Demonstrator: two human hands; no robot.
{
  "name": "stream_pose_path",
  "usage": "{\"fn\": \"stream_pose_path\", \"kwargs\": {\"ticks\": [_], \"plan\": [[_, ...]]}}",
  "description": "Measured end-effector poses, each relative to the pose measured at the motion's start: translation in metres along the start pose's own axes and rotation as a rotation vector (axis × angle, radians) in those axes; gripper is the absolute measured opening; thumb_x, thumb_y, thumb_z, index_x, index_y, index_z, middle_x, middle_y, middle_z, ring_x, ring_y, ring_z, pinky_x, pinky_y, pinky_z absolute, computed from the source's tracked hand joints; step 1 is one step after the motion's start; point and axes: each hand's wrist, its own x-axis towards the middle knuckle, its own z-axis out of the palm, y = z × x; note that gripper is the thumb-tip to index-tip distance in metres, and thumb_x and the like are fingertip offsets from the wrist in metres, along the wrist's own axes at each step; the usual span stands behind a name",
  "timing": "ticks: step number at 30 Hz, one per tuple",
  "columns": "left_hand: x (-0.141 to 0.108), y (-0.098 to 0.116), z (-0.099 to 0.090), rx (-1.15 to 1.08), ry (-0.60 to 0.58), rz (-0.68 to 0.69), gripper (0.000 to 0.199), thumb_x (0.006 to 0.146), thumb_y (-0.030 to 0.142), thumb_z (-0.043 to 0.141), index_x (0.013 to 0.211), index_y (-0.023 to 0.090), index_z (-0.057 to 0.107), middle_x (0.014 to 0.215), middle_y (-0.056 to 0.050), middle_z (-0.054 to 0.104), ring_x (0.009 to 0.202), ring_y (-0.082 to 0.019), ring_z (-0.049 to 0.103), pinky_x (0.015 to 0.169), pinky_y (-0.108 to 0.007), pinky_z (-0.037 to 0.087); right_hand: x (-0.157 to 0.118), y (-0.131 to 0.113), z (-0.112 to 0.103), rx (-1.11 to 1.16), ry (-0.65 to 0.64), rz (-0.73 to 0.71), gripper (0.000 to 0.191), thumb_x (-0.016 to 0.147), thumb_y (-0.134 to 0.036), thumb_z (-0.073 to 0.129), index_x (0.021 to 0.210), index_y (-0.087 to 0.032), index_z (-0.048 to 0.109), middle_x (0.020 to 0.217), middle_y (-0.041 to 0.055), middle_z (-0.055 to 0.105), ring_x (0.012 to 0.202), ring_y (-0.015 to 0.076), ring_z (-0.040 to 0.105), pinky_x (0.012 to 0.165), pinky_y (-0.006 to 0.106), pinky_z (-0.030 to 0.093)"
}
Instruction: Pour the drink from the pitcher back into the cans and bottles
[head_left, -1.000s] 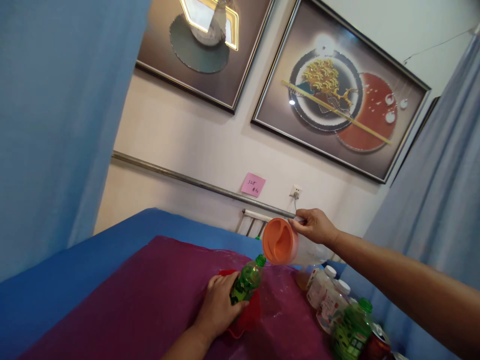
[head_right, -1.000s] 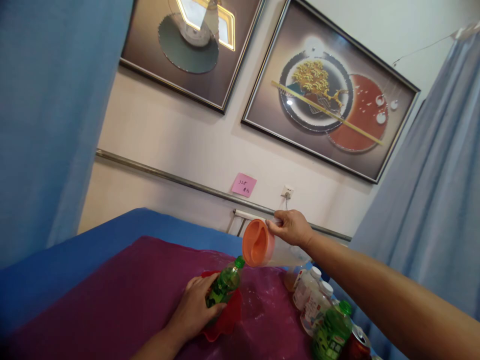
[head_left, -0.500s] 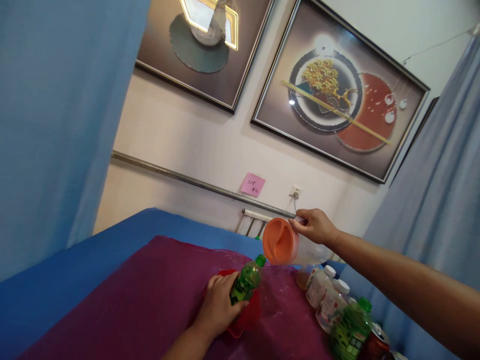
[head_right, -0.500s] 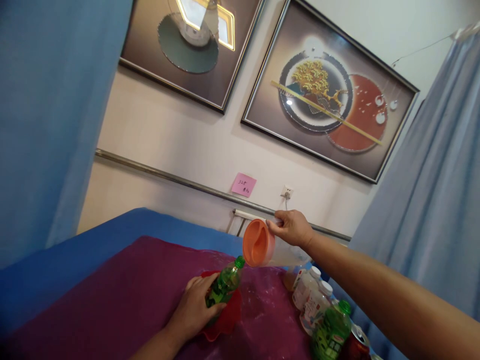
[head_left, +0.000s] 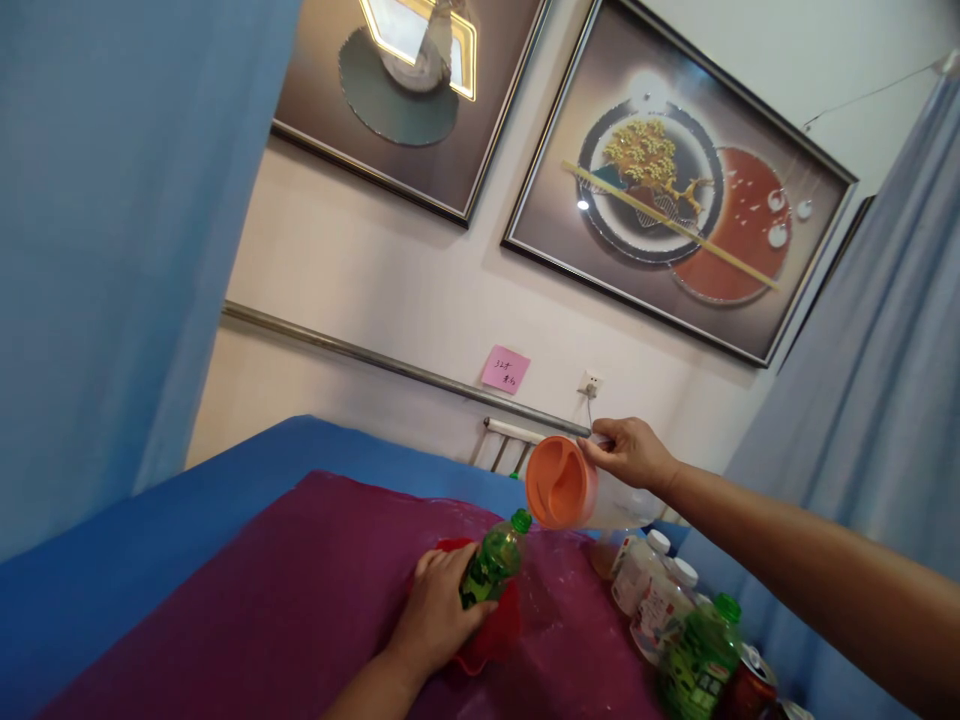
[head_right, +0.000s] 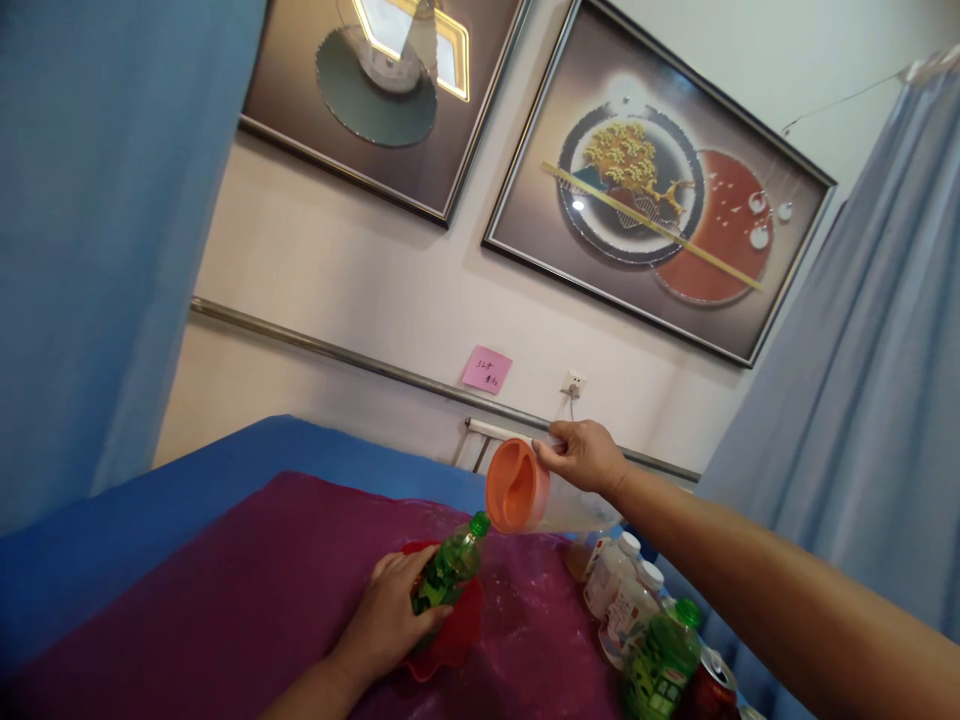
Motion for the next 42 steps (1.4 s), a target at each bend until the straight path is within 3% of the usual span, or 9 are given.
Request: {"fn": "stream_pose_path", "kwargs": {"ticks": [42], "plan": [[-0.0007,-0.0003,0.0011,0.003,-0.011,0.008,0.062,0.064,0.028,0.082,0.123,0.027,0.062,0.116,-0.006,0.073,0.112,-0.030,0.062,0.108,-0.046,0.033,-0.0015,0.0038,-0.0002,-0.006,0.002,-0.014,0.043,0.084,-0.050,0.052,0.056,-0.022,0.035,0.050,-0.0049,0.036,0.049,0.0102,0.031,0.050,0.026,0.022]]}}
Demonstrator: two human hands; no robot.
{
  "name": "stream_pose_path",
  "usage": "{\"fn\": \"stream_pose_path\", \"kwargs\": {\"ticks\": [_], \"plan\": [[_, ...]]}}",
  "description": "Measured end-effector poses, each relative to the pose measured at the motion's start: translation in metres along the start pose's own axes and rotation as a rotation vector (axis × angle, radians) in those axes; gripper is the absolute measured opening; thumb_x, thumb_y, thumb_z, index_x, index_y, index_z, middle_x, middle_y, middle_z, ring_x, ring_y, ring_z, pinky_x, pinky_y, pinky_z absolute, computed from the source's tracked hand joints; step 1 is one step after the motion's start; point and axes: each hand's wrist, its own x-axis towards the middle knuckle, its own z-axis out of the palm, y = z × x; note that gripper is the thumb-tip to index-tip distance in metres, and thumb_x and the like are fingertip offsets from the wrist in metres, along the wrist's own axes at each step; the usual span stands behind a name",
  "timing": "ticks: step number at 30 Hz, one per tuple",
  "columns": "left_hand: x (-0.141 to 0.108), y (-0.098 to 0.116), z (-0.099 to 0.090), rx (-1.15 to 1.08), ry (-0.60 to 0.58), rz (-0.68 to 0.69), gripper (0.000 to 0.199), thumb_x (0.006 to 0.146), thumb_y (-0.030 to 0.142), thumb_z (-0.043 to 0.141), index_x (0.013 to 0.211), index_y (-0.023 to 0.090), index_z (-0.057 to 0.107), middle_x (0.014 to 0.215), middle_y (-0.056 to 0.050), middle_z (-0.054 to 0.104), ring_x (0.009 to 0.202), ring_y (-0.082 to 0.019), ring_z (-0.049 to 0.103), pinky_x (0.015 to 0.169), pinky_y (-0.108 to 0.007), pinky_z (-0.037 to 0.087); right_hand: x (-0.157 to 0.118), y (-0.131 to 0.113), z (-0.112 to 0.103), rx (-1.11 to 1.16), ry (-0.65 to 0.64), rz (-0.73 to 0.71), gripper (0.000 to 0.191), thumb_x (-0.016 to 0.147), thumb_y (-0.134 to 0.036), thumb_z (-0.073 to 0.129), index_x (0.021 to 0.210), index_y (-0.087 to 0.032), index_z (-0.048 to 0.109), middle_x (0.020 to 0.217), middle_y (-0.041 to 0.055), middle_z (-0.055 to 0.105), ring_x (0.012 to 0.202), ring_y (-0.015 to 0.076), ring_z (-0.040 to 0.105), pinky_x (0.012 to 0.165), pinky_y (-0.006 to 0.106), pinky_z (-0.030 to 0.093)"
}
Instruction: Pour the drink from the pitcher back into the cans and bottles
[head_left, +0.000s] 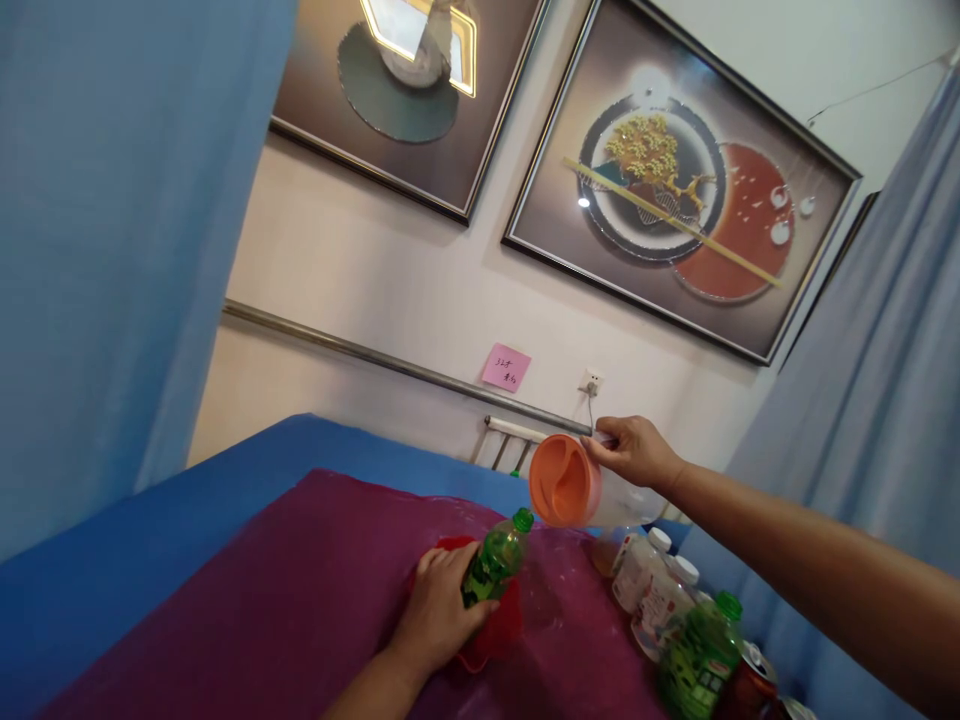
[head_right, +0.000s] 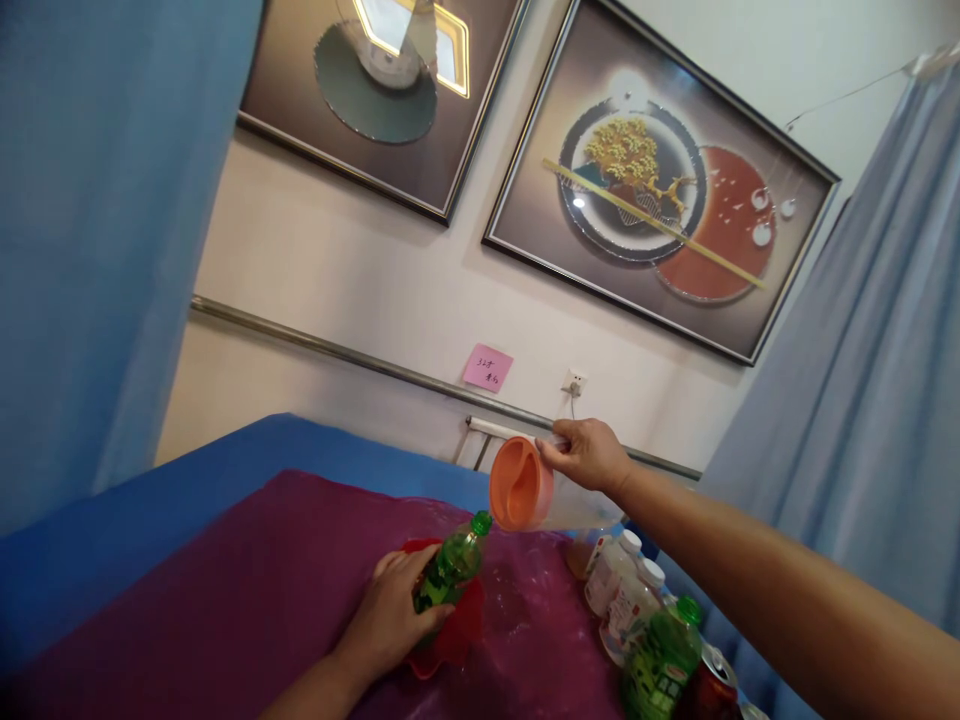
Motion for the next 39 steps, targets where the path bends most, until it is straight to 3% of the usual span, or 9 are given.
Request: {"fn": "stream_pose_path", "kwargs": {"ticks": [39], "plan": [[0.002,0.009,0.000,-0.006,0.014,0.003,0.063,0.065,0.026,0.082,0.125,0.026,0.062,0.118,-0.006,0.072,0.112,-0.029,0.061,0.104,-0.044,0.037,-0.007,0.002,0.001,0.028,0.014,0.026,0.041,0.083,-0.048,0.051,0.055,-0.022,0.037,0.048,-0.0045,0.037,0.048,0.0100,0.032,0.049,0.025,0.022]]}}
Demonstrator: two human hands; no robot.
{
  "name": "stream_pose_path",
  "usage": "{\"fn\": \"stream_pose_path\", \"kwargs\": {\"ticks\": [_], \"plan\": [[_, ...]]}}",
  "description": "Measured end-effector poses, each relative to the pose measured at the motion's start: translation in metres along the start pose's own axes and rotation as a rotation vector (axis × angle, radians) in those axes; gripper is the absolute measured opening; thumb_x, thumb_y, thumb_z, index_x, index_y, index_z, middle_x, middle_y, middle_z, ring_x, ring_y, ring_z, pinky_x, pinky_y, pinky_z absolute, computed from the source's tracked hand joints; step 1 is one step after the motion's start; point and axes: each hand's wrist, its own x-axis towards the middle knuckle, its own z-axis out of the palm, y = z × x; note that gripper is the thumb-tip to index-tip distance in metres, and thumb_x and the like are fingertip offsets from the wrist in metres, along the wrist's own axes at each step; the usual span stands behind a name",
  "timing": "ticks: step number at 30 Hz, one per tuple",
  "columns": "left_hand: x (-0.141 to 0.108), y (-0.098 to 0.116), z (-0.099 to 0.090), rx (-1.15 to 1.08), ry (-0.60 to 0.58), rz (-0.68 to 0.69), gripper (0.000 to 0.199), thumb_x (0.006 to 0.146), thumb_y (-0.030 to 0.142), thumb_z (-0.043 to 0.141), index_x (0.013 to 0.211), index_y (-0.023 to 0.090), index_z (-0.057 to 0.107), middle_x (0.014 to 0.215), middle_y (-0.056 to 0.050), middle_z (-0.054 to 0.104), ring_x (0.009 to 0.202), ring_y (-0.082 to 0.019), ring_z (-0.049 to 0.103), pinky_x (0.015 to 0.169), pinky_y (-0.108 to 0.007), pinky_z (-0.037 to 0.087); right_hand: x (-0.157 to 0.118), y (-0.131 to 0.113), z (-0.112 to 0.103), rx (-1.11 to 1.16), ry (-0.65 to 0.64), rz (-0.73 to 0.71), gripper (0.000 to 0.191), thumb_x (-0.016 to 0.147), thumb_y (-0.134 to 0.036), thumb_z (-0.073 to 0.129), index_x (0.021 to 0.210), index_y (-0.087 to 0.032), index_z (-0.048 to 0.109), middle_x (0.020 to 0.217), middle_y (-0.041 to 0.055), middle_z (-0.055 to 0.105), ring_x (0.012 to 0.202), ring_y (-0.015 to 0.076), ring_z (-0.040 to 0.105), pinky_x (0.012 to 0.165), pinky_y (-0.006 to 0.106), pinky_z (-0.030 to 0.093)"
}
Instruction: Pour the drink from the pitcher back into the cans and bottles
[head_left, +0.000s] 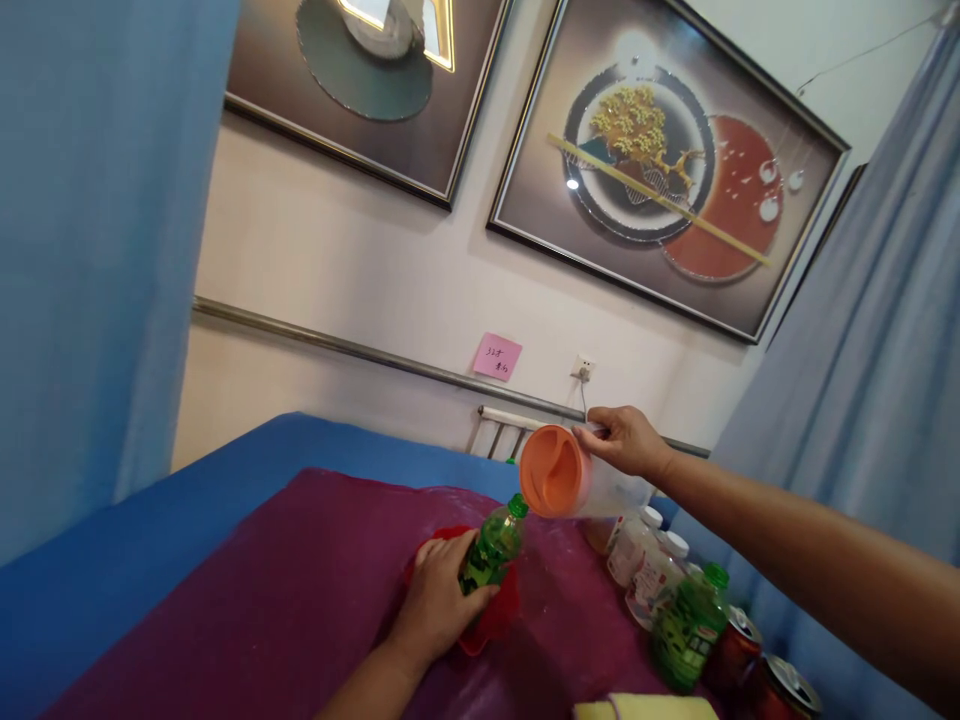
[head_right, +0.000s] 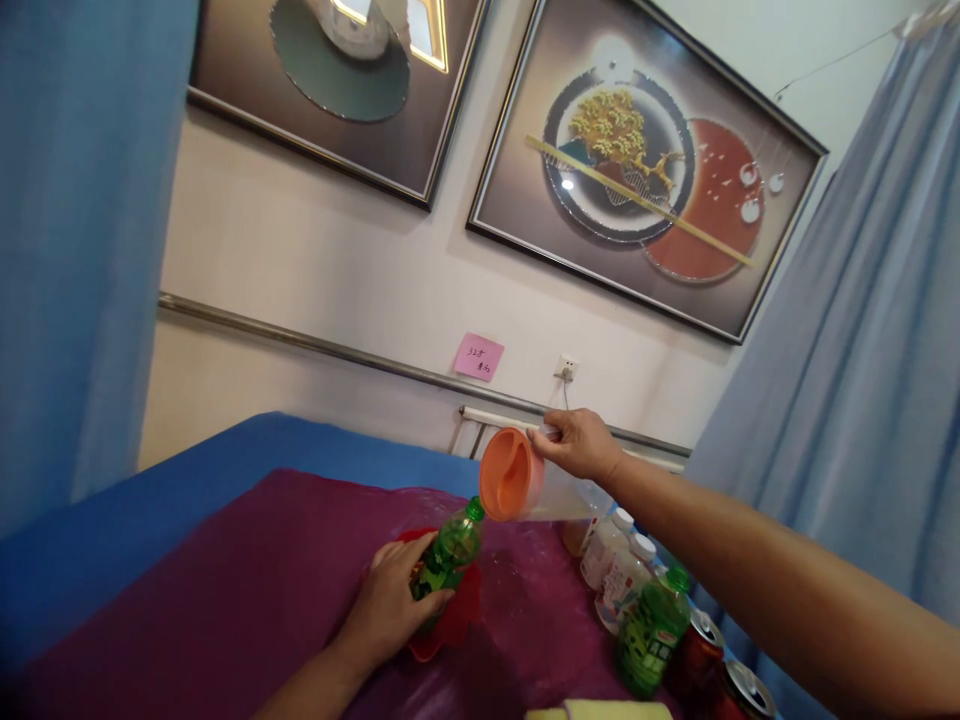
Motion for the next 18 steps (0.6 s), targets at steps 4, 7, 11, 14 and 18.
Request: {"fn": "stream_pose_path", "kwargs": {"ticks": [4,7,11,14,18], "plan": [[0.0003,-0.0001,0.0006,-0.001,-0.008,0.010,0.063,0.065,0.027,0.082,0.125,0.027,0.062,0.121,-0.005,0.072,0.113,-0.029,0.061,0.105,-0.044,0.036,0.0013,0.0004,-0.0028,0.019,0.021,0.002,0.043,0.084,-0.050,0.051,0.055,-0.022,0.035,0.049,-0.0049,0.035,0.048,0.0099,0.031,0.049,0.025,0.022],[0.0009,0.0006,0.0004,0.000,-0.011,0.011,0.063,0.065,0.027,0.082,0.124,0.026,0.062,0.120,-0.006,0.072,0.113,-0.029,0.062,0.106,-0.045,0.035,0.0013,0.0004,-0.0042,0.030,0.031,-0.005,0.043,0.084,-0.050,0.052,0.056,-0.023,0.034,0.049,-0.0050,0.035,0.048,0.0099,0.031,0.049,0.025,0.022],[0.0013,0.0011,0.0007,-0.003,-0.006,0.013,0.062,0.065,0.026,0.082,0.124,0.027,0.062,0.119,-0.006,0.072,0.112,-0.029,0.062,0.105,-0.044,0.036,-0.0007,0.0004,-0.0030,0.032,0.025,-0.005,0.044,0.084,-0.051,0.052,0.056,-0.022,0.035,0.049,-0.0048,0.036,0.048,0.0096,0.031,0.050,0.024,0.023],[0.0013,0.0011,0.0012,-0.002,-0.005,0.018,0.063,0.065,0.027,0.083,0.124,0.027,0.062,0.117,-0.005,0.072,0.111,-0.028,0.062,0.104,-0.043,0.037,-0.0016,0.0003,-0.0021,0.024,0.018,0.001,0.044,0.084,-0.051,0.051,0.055,-0.022,0.035,0.049,-0.0044,0.036,0.048,0.0096,0.032,0.049,0.024,0.022],[0.0013,0.0013,0.0020,0.011,0.007,0.013,0.063,0.065,0.026,0.083,0.124,0.027,0.062,0.119,-0.005,0.072,0.111,-0.028,0.062,0.104,-0.044,0.037,-0.0002,0.0004,-0.0031,0.008,0.011,0.002,0.044,0.084,-0.052,0.051,0.055,-0.022,0.036,0.048,-0.0040,0.037,0.048,0.0100,0.032,0.049,0.025,0.022]]}}
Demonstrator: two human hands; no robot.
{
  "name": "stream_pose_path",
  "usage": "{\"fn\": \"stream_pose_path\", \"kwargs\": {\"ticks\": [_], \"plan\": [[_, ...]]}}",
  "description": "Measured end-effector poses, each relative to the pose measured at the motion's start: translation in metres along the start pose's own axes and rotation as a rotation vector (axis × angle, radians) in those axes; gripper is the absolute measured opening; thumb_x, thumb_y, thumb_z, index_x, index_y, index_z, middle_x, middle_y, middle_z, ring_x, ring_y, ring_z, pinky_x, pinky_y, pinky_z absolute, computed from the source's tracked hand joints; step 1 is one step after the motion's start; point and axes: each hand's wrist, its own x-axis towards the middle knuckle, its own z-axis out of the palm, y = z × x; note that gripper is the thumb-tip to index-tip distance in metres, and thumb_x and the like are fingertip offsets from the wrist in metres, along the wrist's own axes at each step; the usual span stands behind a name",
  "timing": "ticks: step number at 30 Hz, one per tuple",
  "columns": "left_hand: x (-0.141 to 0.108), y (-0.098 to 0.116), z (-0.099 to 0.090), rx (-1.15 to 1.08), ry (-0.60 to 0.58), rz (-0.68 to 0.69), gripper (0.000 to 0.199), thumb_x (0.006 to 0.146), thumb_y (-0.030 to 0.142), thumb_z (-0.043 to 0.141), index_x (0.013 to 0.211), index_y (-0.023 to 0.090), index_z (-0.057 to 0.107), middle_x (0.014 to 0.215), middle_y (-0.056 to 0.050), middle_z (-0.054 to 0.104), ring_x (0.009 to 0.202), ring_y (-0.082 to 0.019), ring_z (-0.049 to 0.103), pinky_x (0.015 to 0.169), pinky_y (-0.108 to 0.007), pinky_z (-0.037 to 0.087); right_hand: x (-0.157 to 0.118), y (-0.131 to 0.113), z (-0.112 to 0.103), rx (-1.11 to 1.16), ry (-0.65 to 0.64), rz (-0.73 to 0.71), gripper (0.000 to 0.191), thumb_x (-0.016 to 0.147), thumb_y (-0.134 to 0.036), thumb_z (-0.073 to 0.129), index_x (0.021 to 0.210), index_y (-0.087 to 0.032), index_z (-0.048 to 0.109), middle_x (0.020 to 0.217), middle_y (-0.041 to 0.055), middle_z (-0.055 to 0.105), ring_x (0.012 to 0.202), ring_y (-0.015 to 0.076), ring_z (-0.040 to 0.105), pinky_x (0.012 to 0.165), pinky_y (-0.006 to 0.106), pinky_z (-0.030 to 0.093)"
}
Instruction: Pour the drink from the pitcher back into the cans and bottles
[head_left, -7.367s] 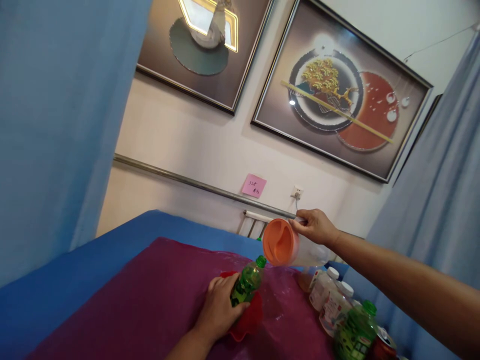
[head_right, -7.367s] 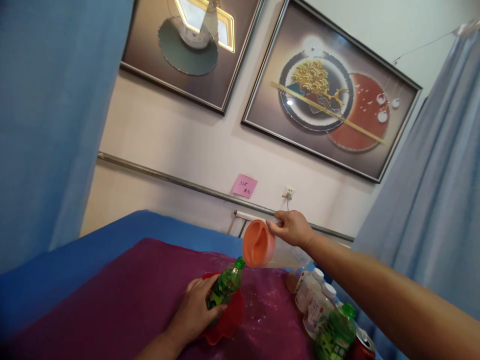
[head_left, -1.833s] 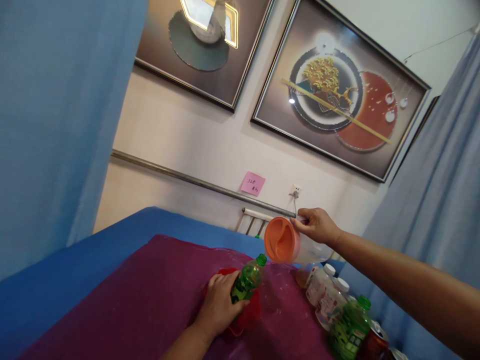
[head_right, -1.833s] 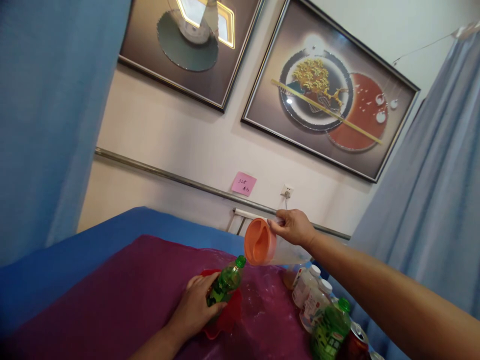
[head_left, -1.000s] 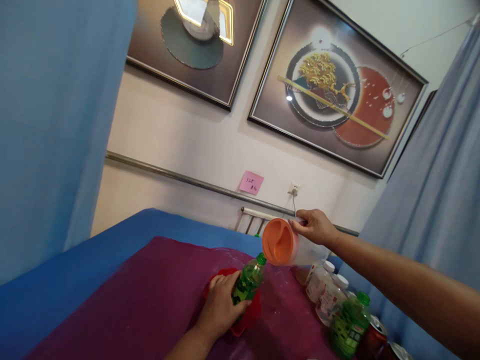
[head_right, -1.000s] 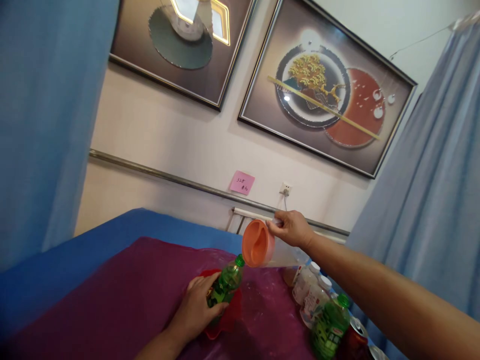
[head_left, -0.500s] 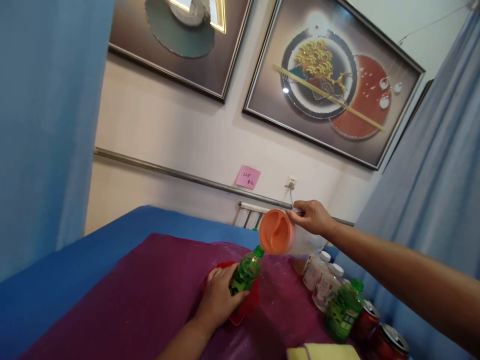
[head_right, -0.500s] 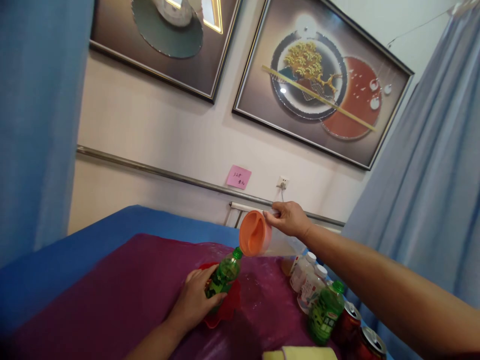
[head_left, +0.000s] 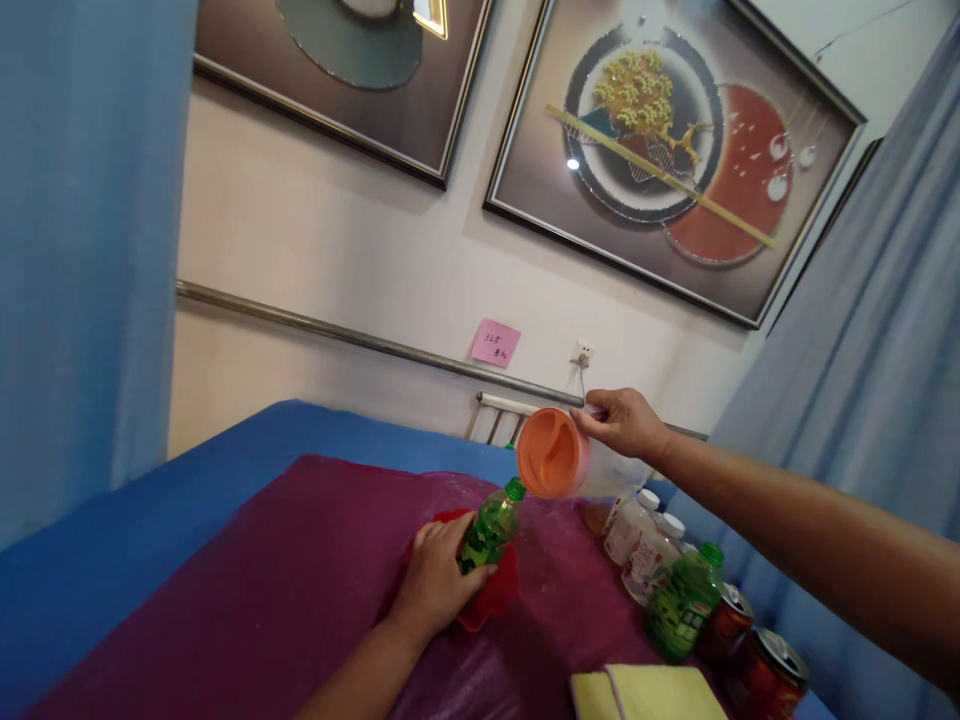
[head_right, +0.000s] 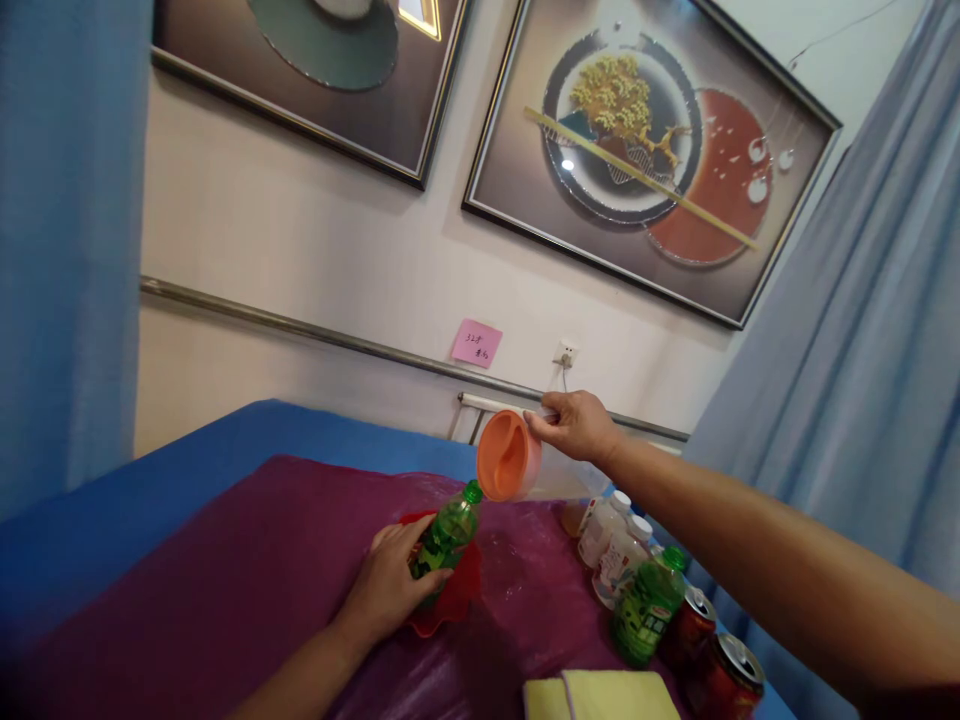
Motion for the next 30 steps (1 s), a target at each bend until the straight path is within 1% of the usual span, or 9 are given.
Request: {"fn": "stream_pose_path", "kwargs": {"ticks": [4,8,13,22,27,30], "plan": [[0.0002,0.0003,0.0001,-0.003,-0.009,0.002,0.063,0.065,0.026,0.082,0.124,0.026,0.062,0.120,-0.005,0.072,0.111,-0.028,0.062,0.104,-0.043,0.037,0.0005,0.0005,0.0006,-0.003,-0.002,-0.006,0.044,0.084,-0.052,0.051,0.055,-0.022,0.036,0.049,-0.0037,0.038,0.048,0.0103,0.033,0.050,0.026,0.023],[0.0004,0.0003,-0.0001,-0.010,-0.016,0.012,0.062,0.066,0.026,0.081,0.125,0.027,0.062,0.120,-0.005,0.072,0.112,-0.028,0.062,0.103,-0.043,0.037,-0.0006,0.0003,0.0019,0.002,-0.026,-0.002,0.043,0.084,-0.051,0.051,0.056,-0.022,0.036,0.049,-0.0035,0.039,0.048,0.0104,0.033,0.050,0.026,0.023],[0.0007,0.0014,-0.0013,-0.012,-0.021,0.004,0.063,0.066,0.026,0.082,0.126,0.026,0.062,0.121,-0.006,0.071,0.112,-0.028,0.061,0.103,-0.043,0.037,0.0003,0.0000,-0.0006,-0.027,-0.041,-0.008,0.043,0.084,-0.053,0.050,0.057,-0.022,0.037,0.050,-0.0034,0.039,0.049,0.0105,0.033,0.051,0.027,0.023],[-0.0007,-0.0011,-0.0001,0.001,-0.035,0.023,0.062,0.067,0.028,0.082,0.126,0.026,0.060,0.122,-0.006,0.071,0.113,-0.028,0.061,0.103,-0.042,0.036,0.0014,-0.0023,-0.0029,-0.034,-0.011,-0.016,0.042,0.083,-0.051,0.050,0.055,-0.022,0.037,0.048,-0.0037,0.039,0.047,0.0101,0.032,0.050,0.026,0.022],[-0.0011,-0.0042,0.0020,0.006,-0.030,0.029,0.060,0.068,0.027,0.082,0.125,0.027,0.060,0.118,-0.005,0.072,0.111,-0.028,0.062,0.102,-0.041,0.036,0.0011,-0.0010,-0.0036,-0.031,-0.006,-0.033,0.042,0.084,-0.049,0.052,0.056,-0.022,0.036,0.048,-0.0043,0.037,0.047,0.0100,0.031,0.050,0.027,0.023],[-0.0013,-0.0038,0.0016,0.014,-0.029,0.035,0.060,0.068,0.027,0.082,0.123,0.028,0.061,0.121,-0.005,0.071,0.113,-0.028,0.062,0.102,-0.041,0.036,0.0012,0.0008,-0.0036,-0.039,-0.003,-0.042,0.043,0.085,-0.049,0.052,0.056,-0.022,0.035,0.049,-0.0044,0.037,0.048,0.0100,0.031,0.051,0.027,0.023]]}}
